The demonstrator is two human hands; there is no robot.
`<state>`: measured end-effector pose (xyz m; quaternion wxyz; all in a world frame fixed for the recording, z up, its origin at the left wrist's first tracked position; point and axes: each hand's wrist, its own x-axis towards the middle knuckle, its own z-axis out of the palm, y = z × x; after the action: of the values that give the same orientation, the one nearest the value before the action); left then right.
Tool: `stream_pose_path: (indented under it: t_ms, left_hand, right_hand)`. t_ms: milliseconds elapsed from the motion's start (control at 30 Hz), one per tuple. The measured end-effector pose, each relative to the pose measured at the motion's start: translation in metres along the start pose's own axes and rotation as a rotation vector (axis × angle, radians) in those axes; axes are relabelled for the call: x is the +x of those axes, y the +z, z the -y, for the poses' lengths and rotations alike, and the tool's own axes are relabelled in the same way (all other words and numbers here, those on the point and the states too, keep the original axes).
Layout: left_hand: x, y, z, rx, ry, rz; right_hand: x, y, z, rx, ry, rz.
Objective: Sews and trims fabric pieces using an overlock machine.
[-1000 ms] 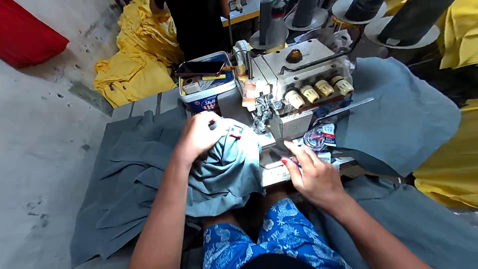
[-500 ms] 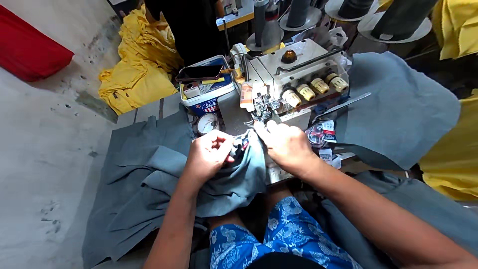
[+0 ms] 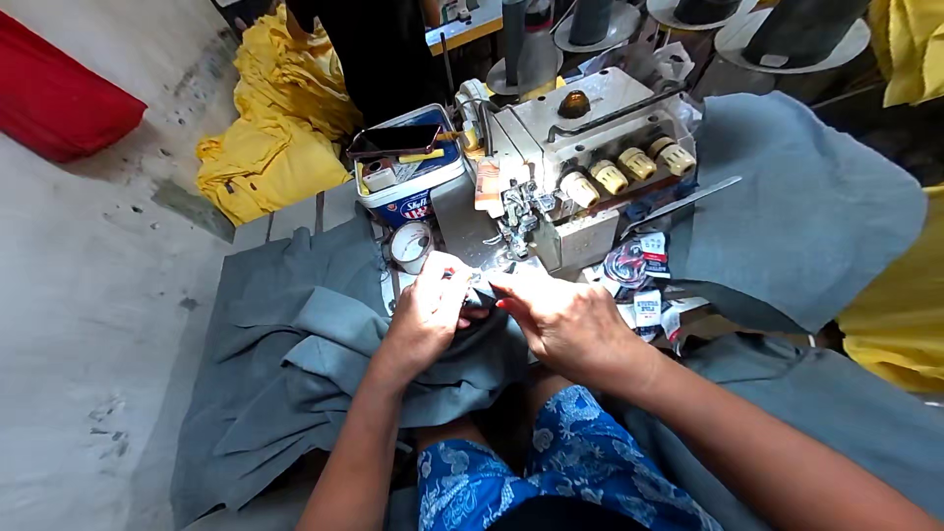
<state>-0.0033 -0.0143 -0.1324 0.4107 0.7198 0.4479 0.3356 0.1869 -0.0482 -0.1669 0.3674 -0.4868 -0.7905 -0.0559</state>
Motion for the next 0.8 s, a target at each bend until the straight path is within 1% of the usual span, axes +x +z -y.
stream_pose_path:
  t_ms: [67,133,167,200,233,300,367,433,500,533,567,600,667,733,800]
  left_hand:
    - [0.002,0.000,0.000,0.030,0.022,-0.045]
    - [0.009,-0.005,0.006,0.000,0.056,-0.218]
    - [0.014,-0.010,0.013,-0.003,0.082,-0.320]
    - [0.019,-0.017,0.022,0.054,0.118,-0.404]
    - [0.023,-0.024,0.030,0.156,0.147,-0.474]
    - [0.018,-0.028,0.039,0.352,0.211,-0.542]
    - [-0.009,-0.011,0.044,0.487,0.350,-0.571]
    - [-0.042,0.015,0.057,0.582,0.516,-0.516]
    - [-0.072,0.035,0.076,0.700,0.583,-0.385]
    - [-0.081,0.040,0.087,0.770,0.581,-0.352]
    - [-0.088,0.042,0.097,0.824,0.560,-0.339]
    - [-0.092,0.042,0.105,0.858,0.516,-0.336]
    - [-0.091,0.039,0.113,0.875,0.431,-0.338]
    - [-0.090,0.037,0.113,0.881,0.392,-0.321]
    - [-0.089,0.032,0.110,0.893,0.391,-0.292]
  right_hand:
    - [-0.002,0.002,-0.001,0.060,0.023,-0.028]
    - [-0.008,0.001,-0.004,0.162,0.127,-0.070]
    - [-0.013,0.001,-0.007,0.221,0.210,-0.105]
    - [-0.018,0.001,-0.013,0.303,0.315,-0.143]
    - [-0.024,0.002,-0.022,0.388,0.415,-0.214]
    - [-0.032,0.006,-0.049,0.496,0.587,-0.420]
    - [-0.039,0.008,-0.079,0.539,0.754,-0.574]
    - [-0.036,0.007,-0.103,0.551,0.901,-0.676]
    - [-0.030,0.007,-0.117,0.479,1.011,-0.668]
    - [-0.029,0.006,-0.119,0.402,1.022,-0.622]
    - [-0.030,0.004,-0.116,0.305,0.974,-0.563]
    - [-0.034,0.003,-0.108,0.190,0.859,-0.512]
    - [-0.047,0.010,-0.078,0.008,0.527,-0.498]
    - [-0.074,0.031,-0.029,0.053,0.268,-0.455]
    - [-0.104,0.064,0.019,0.155,0.118,-0.388]
